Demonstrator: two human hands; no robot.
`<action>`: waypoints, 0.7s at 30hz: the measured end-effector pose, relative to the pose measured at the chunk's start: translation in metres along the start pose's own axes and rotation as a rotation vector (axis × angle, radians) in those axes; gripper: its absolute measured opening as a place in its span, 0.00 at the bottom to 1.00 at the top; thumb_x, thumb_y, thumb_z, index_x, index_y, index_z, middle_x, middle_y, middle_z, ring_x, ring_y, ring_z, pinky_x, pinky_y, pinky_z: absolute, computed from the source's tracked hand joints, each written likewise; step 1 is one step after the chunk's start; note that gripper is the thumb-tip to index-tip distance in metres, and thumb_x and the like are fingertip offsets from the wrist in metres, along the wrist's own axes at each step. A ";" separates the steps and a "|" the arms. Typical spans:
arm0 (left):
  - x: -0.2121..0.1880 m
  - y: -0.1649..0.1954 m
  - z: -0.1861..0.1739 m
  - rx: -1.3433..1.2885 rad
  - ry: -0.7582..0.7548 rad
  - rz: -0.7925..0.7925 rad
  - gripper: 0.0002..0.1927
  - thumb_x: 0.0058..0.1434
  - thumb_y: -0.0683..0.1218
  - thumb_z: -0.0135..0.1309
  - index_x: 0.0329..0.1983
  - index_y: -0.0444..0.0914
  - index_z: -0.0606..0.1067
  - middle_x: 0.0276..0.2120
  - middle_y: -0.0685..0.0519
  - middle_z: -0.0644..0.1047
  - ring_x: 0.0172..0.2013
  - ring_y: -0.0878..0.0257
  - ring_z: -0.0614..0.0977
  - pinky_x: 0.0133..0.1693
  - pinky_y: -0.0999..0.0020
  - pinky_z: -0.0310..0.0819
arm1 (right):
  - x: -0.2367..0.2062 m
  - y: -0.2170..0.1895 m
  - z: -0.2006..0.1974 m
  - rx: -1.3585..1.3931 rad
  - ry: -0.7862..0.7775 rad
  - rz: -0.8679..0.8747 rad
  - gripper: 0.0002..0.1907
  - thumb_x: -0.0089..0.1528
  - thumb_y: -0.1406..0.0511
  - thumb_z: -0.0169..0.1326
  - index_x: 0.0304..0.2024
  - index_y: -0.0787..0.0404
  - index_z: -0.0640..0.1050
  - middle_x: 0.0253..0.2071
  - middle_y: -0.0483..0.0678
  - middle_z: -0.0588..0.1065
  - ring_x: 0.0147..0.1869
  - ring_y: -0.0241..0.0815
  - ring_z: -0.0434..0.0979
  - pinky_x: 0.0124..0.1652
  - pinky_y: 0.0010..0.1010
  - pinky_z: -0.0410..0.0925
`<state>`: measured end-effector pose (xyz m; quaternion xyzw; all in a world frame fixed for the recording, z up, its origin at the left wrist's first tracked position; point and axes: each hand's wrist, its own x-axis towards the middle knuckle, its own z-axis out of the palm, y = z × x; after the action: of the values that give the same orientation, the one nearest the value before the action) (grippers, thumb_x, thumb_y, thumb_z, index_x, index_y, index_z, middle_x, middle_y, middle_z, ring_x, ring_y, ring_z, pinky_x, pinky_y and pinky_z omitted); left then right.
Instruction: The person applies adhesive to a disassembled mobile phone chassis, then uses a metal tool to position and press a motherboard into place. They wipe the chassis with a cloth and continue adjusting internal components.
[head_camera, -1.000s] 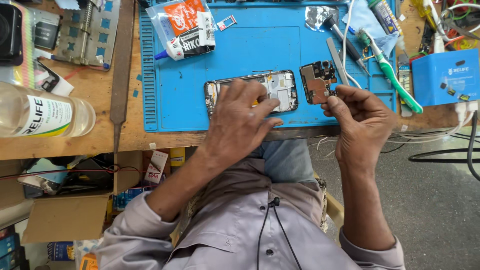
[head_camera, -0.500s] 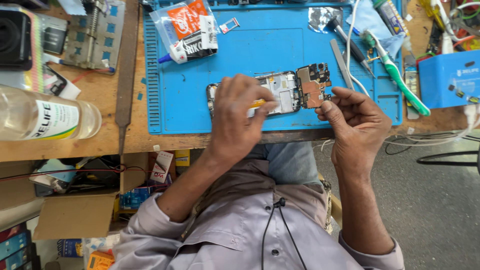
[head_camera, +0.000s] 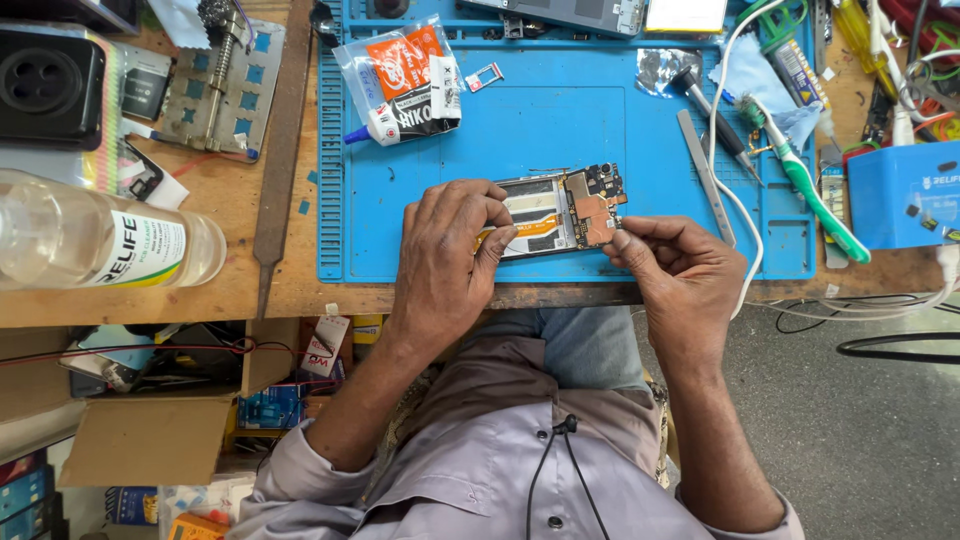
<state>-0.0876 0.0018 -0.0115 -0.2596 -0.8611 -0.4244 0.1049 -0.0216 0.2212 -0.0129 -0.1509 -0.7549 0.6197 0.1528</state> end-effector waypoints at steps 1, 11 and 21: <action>0.000 0.000 0.000 0.000 -0.003 -0.003 0.07 0.68 0.46 0.57 0.43 0.38 0.74 0.50 0.50 0.78 0.55 0.53 0.76 0.55 0.53 0.64 | 0.000 0.000 0.000 0.004 -0.004 0.001 0.08 0.64 0.74 0.63 0.46 0.70 0.81 0.37 0.51 0.82 0.40 0.34 0.84 0.43 0.22 0.76; -0.002 0.000 -0.002 -0.014 -0.006 -0.008 0.06 0.68 0.46 0.57 0.43 0.39 0.75 0.51 0.51 0.77 0.56 0.54 0.76 0.56 0.53 0.64 | 0.002 -0.002 0.001 -0.061 -0.010 0.027 0.08 0.63 0.73 0.63 0.45 0.70 0.81 0.37 0.52 0.82 0.40 0.34 0.84 0.42 0.21 0.76; -0.003 -0.002 -0.001 -0.011 -0.017 -0.006 0.06 0.69 0.47 0.57 0.43 0.40 0.74 0.52 0.51 0.77 0.57 0.54 0.75 0.57 0.53 0.63 | 0.003 -0.004 0.002 -0.101 -0.040 0.015 0.10 0.64 0.73 0.64 0.48 0.70 0.81 0.38 0.50 0.82 0.40 0.33 0.83 0.42 0.21 0.76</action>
<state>-0.0863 -0.0012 -0.0136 -0.2612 -0.8604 -0.4272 0.0950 -0.0255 0.2203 -0.0092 -0.1515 -0.7870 0.5848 0.1251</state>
